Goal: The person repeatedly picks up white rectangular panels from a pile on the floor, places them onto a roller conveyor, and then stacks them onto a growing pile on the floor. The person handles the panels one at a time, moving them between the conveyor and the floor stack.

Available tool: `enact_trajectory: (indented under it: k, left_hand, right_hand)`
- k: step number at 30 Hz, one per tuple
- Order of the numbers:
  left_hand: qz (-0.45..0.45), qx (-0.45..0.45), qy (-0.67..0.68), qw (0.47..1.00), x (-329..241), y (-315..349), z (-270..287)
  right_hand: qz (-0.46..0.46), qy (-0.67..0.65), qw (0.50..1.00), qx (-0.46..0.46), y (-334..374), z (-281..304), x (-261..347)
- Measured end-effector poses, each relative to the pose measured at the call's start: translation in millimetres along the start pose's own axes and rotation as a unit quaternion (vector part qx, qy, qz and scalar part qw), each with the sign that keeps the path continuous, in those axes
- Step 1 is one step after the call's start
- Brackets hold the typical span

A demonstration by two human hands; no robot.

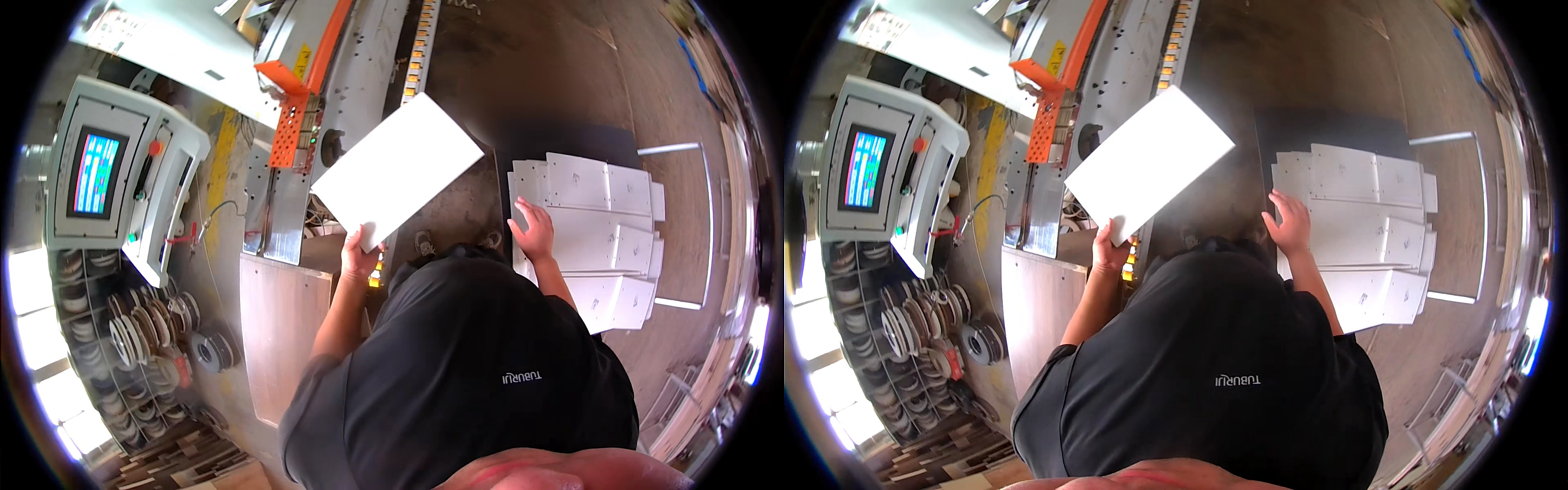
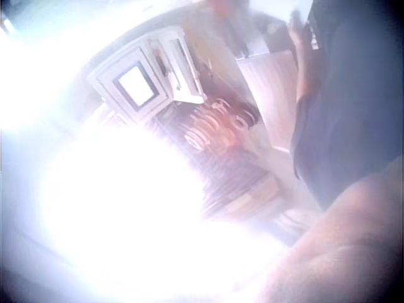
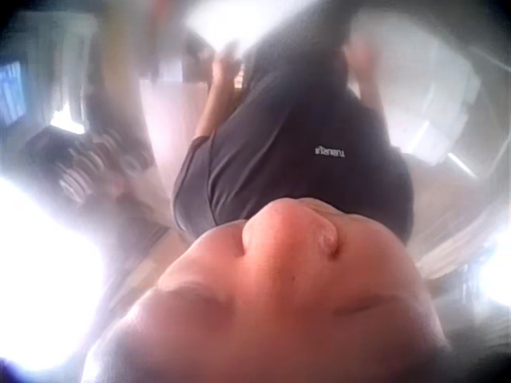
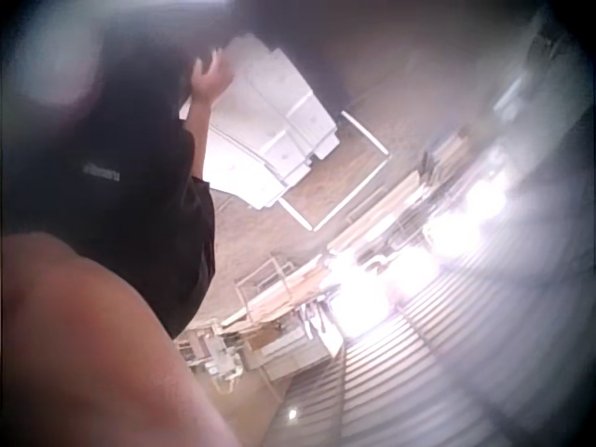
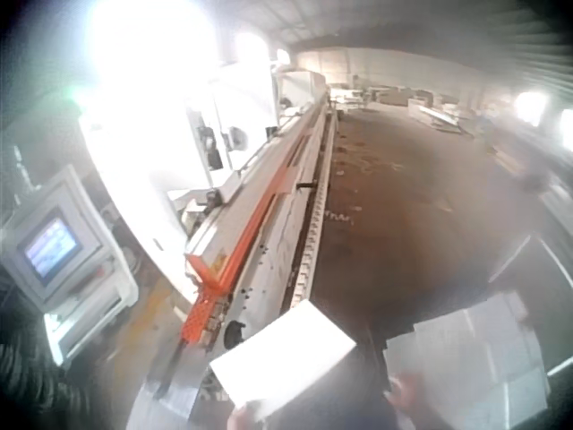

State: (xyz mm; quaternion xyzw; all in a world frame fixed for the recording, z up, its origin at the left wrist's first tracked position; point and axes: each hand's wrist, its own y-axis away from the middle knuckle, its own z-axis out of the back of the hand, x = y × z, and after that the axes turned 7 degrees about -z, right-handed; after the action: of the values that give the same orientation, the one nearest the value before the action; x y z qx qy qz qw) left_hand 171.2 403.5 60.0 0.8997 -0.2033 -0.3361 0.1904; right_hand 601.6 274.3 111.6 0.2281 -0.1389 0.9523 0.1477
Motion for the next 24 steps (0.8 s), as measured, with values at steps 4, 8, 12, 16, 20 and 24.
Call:
enact_trajectory:
  k: [4, 8, 12, 16, 20, 24]
  left_hand:
    - [-0.047, -0.09, 0.048, 0.994, -6.8, -10.5, 42.3]
    - [-0.082, -0.132, 0.143, 0.977, -17.6, -20.0, 72.3]
    - [-0.14, -0.172, 0.189, 0.957, -25.6, -27.2, 73.7]
    - [-0.201, -0.236, 0.18, 0.933, -44.3, -38.9, 60.9]
    - [-0.211, -0.29, 0.169, 0.918, -53.8, -56.8, 43.8]
    - [-0.221, -0.292, 0.169, 0.915, -56.6, -82.0, 31.6]
  right_hand:
    - [-0.034, -0.015, 0.997, 0.065, 10.7, -13.6, -14.7]
    - [-0.088, -0.016, 0.99, 0.106, 23.2, -23.7, -28.6]
    - [-0.115, -0.013, 0.983, 0.143, 39.6, -29.2, -44.7]
    - [-0.145, -0.008, 0.973, 0.181, 60.3, -34.5, -62.3]
    - [-0.182, -0.023, 0.963, 0.199, 81.4, -40.0, -74.6]
    - [-0.238, -0.023, 0.944, 0.227, 95.7, -37.3, -74.6]
